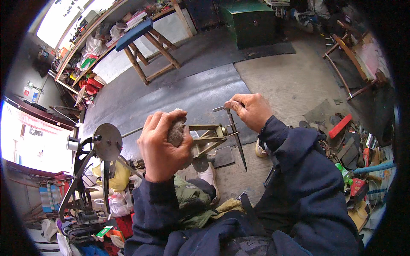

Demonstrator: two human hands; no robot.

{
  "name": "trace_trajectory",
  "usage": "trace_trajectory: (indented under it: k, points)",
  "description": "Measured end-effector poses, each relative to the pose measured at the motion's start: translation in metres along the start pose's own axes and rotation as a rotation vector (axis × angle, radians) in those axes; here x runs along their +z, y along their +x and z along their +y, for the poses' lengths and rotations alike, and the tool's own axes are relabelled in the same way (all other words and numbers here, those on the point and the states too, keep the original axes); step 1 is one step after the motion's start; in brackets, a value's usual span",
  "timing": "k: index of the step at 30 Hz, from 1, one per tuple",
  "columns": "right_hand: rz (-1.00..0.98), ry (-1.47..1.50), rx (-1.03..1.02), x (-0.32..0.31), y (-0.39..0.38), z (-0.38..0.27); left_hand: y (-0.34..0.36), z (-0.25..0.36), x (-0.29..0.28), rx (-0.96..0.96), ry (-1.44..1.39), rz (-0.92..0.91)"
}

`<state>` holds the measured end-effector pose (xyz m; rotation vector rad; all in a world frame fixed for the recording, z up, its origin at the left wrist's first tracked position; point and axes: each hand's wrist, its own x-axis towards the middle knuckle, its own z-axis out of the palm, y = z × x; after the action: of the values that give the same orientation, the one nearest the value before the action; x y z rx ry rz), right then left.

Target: The person uses shears to cut a small black plastic piece, then handles a brass-colored metal bracket and a T-shaped metal tool. They rub the bracket with a small abrasive block and repeatedly insert and remove the T-shaped tool into the bracket, appearing to test fit or adjust the mechanism.

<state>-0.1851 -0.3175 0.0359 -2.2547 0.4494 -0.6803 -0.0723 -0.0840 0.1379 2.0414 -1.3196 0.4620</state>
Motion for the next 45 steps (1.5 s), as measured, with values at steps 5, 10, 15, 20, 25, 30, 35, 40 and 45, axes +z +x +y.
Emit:
trace_trajectory:
  k: [5,10,15,20,25,30,35,40,45]
  points:
    - [-0.132,-0.097,0.097,0.009,0.003,0.013,0.0,0.0,-0.001,-0.005,0.013,0.0]
    - [-0.432,-0.205,0.222,0.012,-0.004,0.022,-0.002,0.0,-0.002,-0.02,0.0,0.001]
    - [-0.749,-0.19,0.285,0.004,-0.011,0.018,-0.002,-0.003,-0.002,-0.019,0.002,0.007]
    - [-0.907,-0.172,0.126,-0.017,-0.016,0.005,-0.003,-0.005,-0.002,-0.029,0.001,0.011]
    - [-1.123,-0.03,0.291,-0.034,-0.016,-0.013,-0.003,-0.007,-0.002,-0.037,-0.015,0.015]
    - [-1.146,0.153,0.229,-0.052,-0.014,-0.023,-0.003,-0.009,-0.003,-0.042,-0.007,0.009]
    - [-0.938,0.448,0.385,-0.057,-0.015,-0.023,-0.003,-0.01,-0.003,-0.045,-0.019,0.0]
    - [-0.592,0.496,0.212,-0.049,-0.015,-0.023,-0.003,-0.009,-0.004,-0.04,-0.02,0.003]
    - [-0.166,0.242,0.047,-0.029,-0.01,-0.025,-0.001,-0.007,-0.004,-0.026,0.012,-0.001]
